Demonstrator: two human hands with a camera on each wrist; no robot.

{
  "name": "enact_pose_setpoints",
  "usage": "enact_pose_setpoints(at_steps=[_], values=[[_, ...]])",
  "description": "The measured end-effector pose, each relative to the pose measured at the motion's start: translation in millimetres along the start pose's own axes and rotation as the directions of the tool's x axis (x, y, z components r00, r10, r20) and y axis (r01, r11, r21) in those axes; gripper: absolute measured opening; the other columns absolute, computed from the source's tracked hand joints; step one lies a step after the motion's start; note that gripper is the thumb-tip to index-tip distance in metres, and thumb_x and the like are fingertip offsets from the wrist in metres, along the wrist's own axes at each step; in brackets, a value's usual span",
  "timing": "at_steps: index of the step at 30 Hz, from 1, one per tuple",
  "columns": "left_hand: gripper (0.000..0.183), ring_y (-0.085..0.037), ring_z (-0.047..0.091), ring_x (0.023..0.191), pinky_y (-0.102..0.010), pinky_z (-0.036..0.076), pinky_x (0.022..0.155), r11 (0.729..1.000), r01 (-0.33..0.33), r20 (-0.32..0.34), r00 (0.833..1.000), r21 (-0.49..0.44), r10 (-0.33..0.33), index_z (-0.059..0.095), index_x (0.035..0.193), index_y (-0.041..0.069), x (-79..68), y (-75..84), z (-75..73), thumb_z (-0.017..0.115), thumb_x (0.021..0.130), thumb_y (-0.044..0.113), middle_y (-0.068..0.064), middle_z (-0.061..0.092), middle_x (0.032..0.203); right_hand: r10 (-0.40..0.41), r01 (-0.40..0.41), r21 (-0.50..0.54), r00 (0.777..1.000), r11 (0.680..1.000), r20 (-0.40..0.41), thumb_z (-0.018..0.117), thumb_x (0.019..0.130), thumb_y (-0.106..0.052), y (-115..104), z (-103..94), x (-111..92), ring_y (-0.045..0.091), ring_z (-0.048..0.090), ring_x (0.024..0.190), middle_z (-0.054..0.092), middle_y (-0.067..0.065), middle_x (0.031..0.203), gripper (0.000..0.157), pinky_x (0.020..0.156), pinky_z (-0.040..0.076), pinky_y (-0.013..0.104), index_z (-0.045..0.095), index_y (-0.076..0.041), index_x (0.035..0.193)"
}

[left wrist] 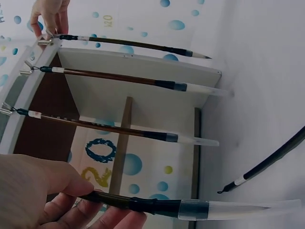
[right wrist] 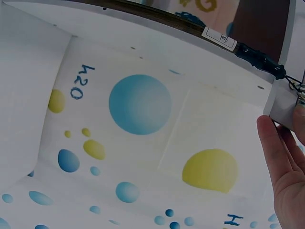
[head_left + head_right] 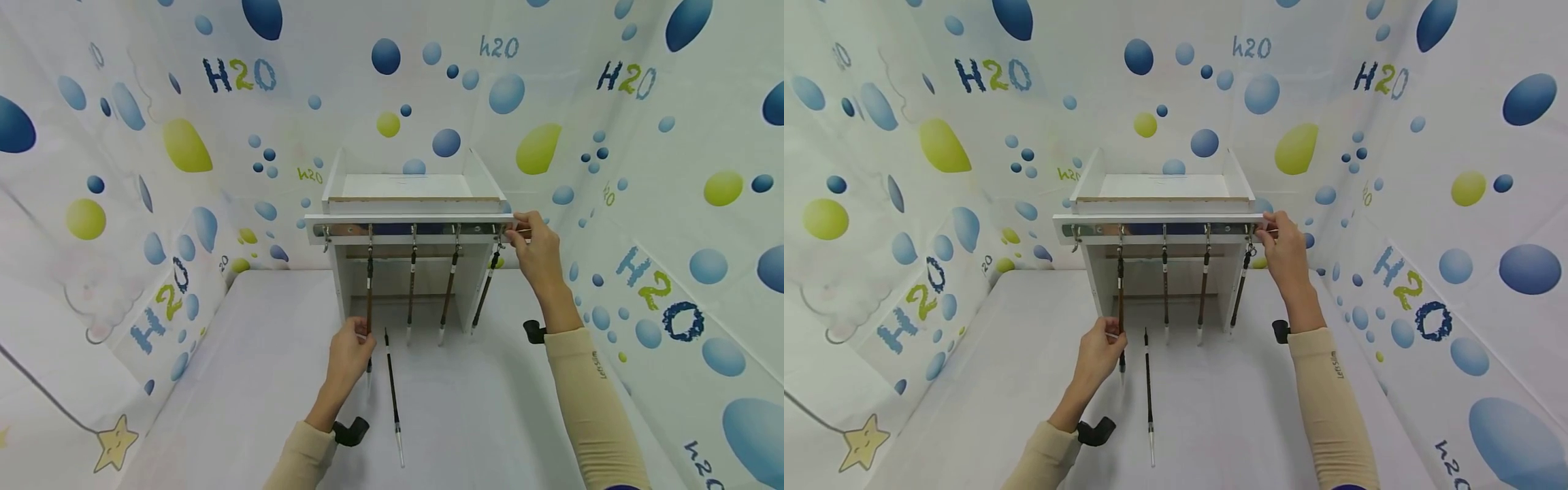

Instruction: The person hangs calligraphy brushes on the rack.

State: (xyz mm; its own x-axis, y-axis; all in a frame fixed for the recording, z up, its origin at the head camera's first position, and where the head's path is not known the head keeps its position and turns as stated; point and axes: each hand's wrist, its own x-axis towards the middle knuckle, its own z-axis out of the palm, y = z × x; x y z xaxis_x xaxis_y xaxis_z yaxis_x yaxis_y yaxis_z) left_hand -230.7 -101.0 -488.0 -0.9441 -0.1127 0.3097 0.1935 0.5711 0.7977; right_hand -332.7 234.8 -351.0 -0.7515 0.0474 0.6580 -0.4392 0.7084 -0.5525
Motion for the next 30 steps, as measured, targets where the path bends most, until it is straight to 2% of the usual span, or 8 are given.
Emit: enact_pose_setpoints(at_steps=[9,18,30], values=[[0.028,-0.030,0.071,0.091,-0.036,0.060,0.072,1.000,0.010,0.021,1.000,-0.024,-0.009,0.060,0.117,-0.004,16.2,-10.4,7.9,0.064,0.091,0.004,-0.019,0.071,0.104,0.007,-0.007,0.003,1.000,1.000,-0.002,0.062,0.097,-0.011,0.8,0.4,-0.2,0.037,0.070,0.101,0.068,0.023,0.115,0.033,0.086,0.060,0.047,0.055,0.000,0.128],[0.027,-0.030,0.071,0.092,-0.037,0.060,0.073,0.999,0.013,-0.010,1.000,-0.030,-0.013,0.060,0.116,-0.004,29.1,-19.0,16.5,0.063,0.091,0.005,-0.019,0.071,0.106,0.014,-0.014,-0.008,1.000,1.000,-0.004,0.062,0.098,-0.011,0.9,1.4,-1.6,0.037,0.070,0.100,0.068,0.023,0.115,0.033,0.086,0.059,0.048,0.054,-0.001,0.128],[0.027,-0.027,0.071,0.091,-0.034,0.059,0.071,0.998,0.028,-0.013,0.999,-0.060,-0.029,0.061,0.116,-0.003,32.8,-26.1,23.1,0.063,0.091,0.009,-0.017,0.071,0.104,0.000,-0.001,-0.016,1.000,1.000,-0.013,0.063,0.097,-0.010,2.0,2.0,-0.8,0.037,0.071,0.098,0.069,0.023,0.114,0.033,0.086,0.059,0.048,0.055,-0.001,0.128]])
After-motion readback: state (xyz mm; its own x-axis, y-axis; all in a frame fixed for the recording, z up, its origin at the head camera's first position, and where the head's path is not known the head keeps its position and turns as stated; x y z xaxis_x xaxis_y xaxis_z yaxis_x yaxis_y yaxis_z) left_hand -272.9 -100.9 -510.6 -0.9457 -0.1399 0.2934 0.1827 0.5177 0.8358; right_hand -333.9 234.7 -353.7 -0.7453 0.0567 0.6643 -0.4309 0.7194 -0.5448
